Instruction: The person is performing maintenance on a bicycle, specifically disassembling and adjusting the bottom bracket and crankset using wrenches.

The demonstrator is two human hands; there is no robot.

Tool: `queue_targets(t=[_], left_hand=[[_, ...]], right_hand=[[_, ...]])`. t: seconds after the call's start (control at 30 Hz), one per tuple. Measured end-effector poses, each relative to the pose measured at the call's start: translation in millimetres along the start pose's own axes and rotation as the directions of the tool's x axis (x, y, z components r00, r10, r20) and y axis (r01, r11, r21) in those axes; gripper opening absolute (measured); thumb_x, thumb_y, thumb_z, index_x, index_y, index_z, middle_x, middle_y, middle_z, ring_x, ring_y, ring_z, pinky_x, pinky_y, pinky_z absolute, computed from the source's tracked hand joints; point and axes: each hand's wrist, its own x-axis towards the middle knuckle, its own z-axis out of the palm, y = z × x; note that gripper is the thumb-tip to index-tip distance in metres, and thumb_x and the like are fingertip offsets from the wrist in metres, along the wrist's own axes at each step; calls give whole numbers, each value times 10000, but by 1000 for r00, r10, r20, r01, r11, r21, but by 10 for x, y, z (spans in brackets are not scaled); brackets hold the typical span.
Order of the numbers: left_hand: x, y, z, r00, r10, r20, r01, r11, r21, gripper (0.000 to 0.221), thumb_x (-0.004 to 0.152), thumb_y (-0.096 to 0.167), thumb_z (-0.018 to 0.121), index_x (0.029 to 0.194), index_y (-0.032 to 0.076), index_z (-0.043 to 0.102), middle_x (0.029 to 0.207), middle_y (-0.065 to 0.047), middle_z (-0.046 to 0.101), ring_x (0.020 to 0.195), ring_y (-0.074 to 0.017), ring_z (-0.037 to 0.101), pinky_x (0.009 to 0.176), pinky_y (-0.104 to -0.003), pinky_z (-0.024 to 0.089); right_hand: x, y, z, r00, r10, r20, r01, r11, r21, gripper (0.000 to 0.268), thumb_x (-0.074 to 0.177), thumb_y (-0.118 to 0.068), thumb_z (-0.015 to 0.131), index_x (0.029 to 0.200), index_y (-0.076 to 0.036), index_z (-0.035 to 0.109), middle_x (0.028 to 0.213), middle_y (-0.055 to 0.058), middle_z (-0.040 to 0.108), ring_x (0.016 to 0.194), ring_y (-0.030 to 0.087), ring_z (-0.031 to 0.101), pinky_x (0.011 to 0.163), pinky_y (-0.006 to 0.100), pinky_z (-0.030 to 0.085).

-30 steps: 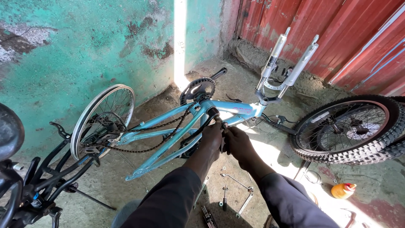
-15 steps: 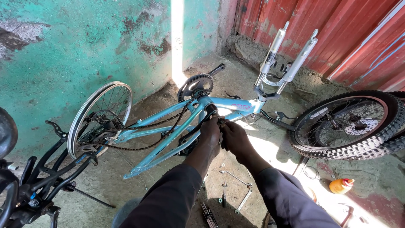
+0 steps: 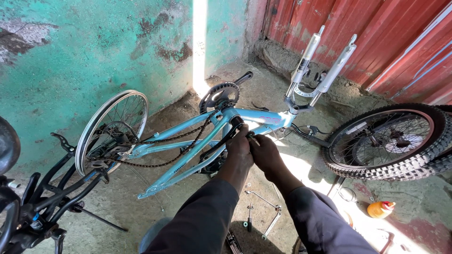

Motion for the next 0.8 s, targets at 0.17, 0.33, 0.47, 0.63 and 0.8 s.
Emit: queue_targets(t=[0.17,0.33,0.47,0.63,0.8], left_hand=[[-211,112,73,1000,10,22,-11,999,37,339,1042,301,674,1130,-26,659,949,-138,670,779,-175,603,738,-354,504],[-479,252,32,995,62,83,-69,993,93,283,1051,221,570,1052,-16,726,899,-123,711,733,-118,550,694,-273,444],[-183,88,-79,997,70,26,-71,995,69,304,985,250,760,1044,-35,671,874,-191,698,751,-241,626,757,-386,525],[-348,137,12,1000,22,21,-25,982,189,532,958,365,798,1227,-37,575,969,-131,644,863,-215,618,833,-455,492],[-180,-17,-149,956,168,239,-224,947,232,435,1090,389,597,1014,18,811,920,-171,785,690,-164,679,711,-299,542]], right_hand=[[-64,-47,-26,1000,-3,12,4,999,-41,455,986,-360,539,1141,23,729,1126,295,707,1117,440,677,941,550,514],[33,42,20,999,-14,50,12,999,47,404,983,-342,528,1020,16,711,747,182,654,639,239,678,601,351,571],[87,124,20,998,-50,41,53,997,-52,467,997,-390,540,1092,38,700,974,309,701,931,441,726,791,527,566],[98,114,31,1000,-25,-18,24,999,-26,418,994,-361,551,1043,31,688,808,224,676,717,275,706,671,416,576],[53,178,4,995,-85,56,93,984,-152,392,1027,-342,502,1126,17,628,649,163,675,625,308,736,649,462,557]])
